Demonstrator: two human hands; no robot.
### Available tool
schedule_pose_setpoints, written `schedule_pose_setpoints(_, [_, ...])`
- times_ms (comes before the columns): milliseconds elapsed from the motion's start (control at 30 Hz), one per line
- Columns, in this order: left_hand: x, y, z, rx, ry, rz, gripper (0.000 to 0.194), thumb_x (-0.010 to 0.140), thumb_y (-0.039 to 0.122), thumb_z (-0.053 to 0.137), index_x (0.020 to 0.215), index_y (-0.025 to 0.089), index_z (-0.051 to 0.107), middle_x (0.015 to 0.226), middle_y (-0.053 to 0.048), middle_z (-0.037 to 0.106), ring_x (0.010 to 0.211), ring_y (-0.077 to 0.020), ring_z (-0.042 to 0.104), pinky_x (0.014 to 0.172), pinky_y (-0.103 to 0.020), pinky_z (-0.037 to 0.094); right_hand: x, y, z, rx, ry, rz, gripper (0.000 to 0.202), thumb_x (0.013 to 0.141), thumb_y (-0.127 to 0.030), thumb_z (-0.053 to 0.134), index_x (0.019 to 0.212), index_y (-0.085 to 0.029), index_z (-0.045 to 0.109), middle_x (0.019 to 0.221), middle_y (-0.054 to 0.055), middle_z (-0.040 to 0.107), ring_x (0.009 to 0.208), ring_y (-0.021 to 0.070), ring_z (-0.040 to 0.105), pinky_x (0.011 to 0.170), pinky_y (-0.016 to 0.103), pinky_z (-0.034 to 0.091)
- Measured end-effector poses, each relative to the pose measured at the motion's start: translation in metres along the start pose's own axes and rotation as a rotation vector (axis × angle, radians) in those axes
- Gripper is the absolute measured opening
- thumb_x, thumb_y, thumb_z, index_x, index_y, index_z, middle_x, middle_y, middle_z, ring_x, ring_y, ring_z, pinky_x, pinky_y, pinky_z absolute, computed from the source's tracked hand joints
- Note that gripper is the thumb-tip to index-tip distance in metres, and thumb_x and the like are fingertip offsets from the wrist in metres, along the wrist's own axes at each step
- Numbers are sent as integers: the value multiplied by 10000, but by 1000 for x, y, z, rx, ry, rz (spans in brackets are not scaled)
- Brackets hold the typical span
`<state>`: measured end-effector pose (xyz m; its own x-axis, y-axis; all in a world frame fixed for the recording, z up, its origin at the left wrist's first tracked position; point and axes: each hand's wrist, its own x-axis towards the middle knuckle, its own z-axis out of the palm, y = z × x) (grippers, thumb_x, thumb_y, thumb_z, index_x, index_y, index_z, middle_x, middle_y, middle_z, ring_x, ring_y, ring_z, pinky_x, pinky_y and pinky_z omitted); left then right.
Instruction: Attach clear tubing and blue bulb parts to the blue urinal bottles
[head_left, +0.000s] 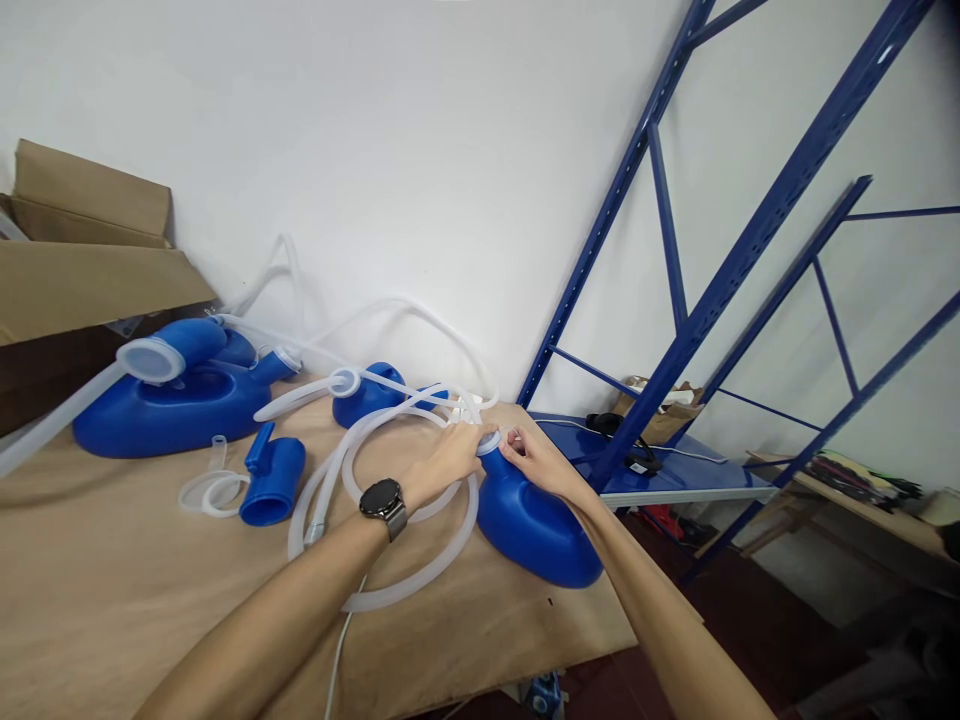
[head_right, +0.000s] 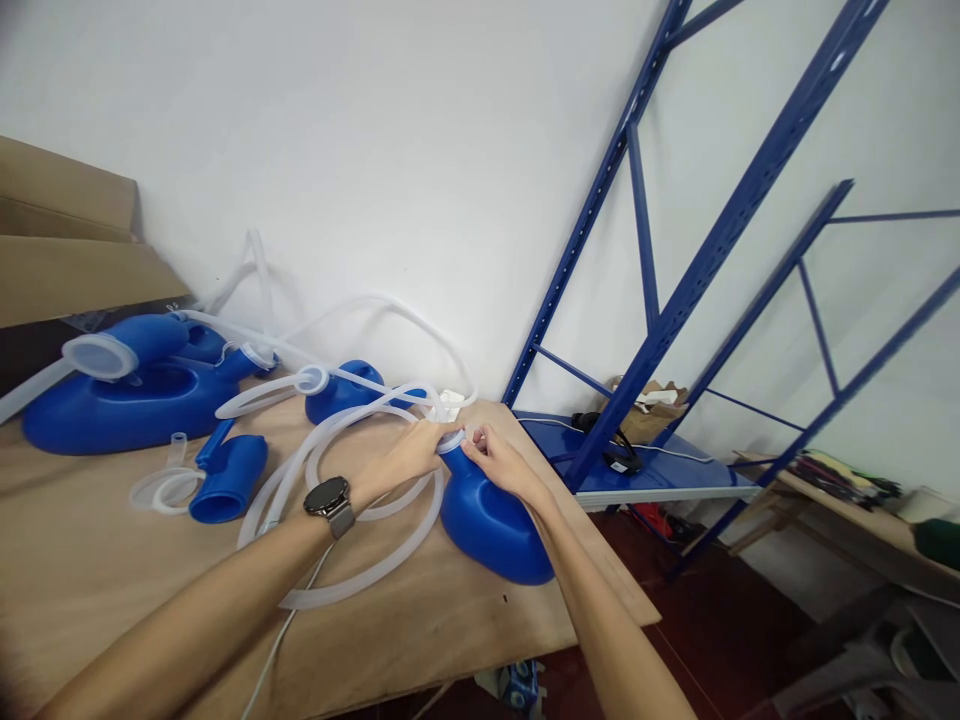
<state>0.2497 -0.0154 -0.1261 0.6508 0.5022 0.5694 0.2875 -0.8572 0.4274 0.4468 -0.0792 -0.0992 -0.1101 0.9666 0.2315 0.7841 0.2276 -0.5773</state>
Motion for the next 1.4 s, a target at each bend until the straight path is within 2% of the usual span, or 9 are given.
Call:
schedule_pose_setpoints(467, [13, 1, -30, 79, -133, -42, 427, 712, 64, 600, 1083, 209, 755, 966, -73, 782, 870, -246, 702, 802, -306, 523, -1, -12, -4, 96, -115, 25, 588, 803, -789, 590, 902, -215, 507, 723, -25, 551, 717, 170, 520, 693, 316, 436])
schedule_pose_setpoints(600, [15, -13, -37, 98, -80, -134, 670, 732, 68, 607, 1380, 238, 630, 1238, -68, 743, 1052, -232, 699, 890, -267, 506, -5, -16, -5, 122, -133, 26, 546, 839, -740, 599, 953, -210, 525, 755, -16, 599, 741, 175, 560, 707, 314, 442])
schedule_pose_setpoints(700, [11, -24, -44, 158, 16, -299, 720, 855, 147, 571, 1556, 200, 414, 1169, -106, 755, 1007, -250, 715, 851, -302, 517, -5, -13, -5, 168, -158, 61, 574, 836, -735, 621, 1049, -209, 539, 817, 7, 684, 771, 190, 613, 735, 330, 476])
schedule_pose_setpoints(767, [5, -30, -50, 220, 86, -415, 701, 921, 267, 574, 1571, 148, 344, 1091, -155, 754, 1024, -321, 712, 837, -373, 520, -4, -9, -5, 188, -168, 75, 614, 832, -735, 631, 1121, -198, 559, 867, 30, 726, 807, 207, 646, 766, 352, 505])
schedule_pose_setpoints(900, [-3, -37, -61, 314, 138, -520, 565, 946, 348, 594, 1427, 97, 433, 1130, -251, 703, 1103, -420, 673, 841, -459, 503, -2, -6, -4, 178, -167, 48, 597, 850, -709, 629, 1138, -188, 666, 1022, 81, 758, 972, 262, 680, 859, 392, 533])
schedule_pose_setpoints(1000, [-1, -36, -65, 298, 61, -465, 504, 893, 307, 676, 1316, 133, 465, 1085, -199, 711, 1051, -364, 692, 818, -396, 505, -1, -9, -4, 154, -185, -18, 532, 893, -670, 600, 1096, -200, 744, 1121, 84, 758, 1074, 287, 670, 936, 403, 530])
schedule_pose_setpoints(1133, [7, -26, -64, 189, -140, -276, 579, 755, 192, 774, 1245, 193, 467, 1004, -55, 713, 875, -221, 708, 733, -267, 508, -2, -14, -5, 147, -212, -61, 485, 936, -625, 571, 1093, -207, 760, 1077, 61, 767, 1047, 279, 671, 942, 403, 534])
schedule_pose_setpoints(1233, [6, -13, -65, 163, -236, -164, 663, 692, 90, 746, 1280, 204, 460, 1127, -66, 677, 899, -208, 694, 751, -261, 514, -3, -16, -6, 145, -206, -61, 462, 941, -615, 570, 1045, -204, 755, 1023, 54, 763, 1015, 270, 668, 932, 400, 536])
schedule_pose_setpoints(1400, [-2, 16, -76, 222, -208, 44, 550, 731, 7, 584, 1247, 184, 518, 1211, -104, 601, 1064, -237, 616, 886, -317, 493, -4, -19, -7, 120, -205, -52, 468, 937, -628, 568, 1005, -202, 749, 975, 49, 754, 961, 261, 667, 911, 401, 540])
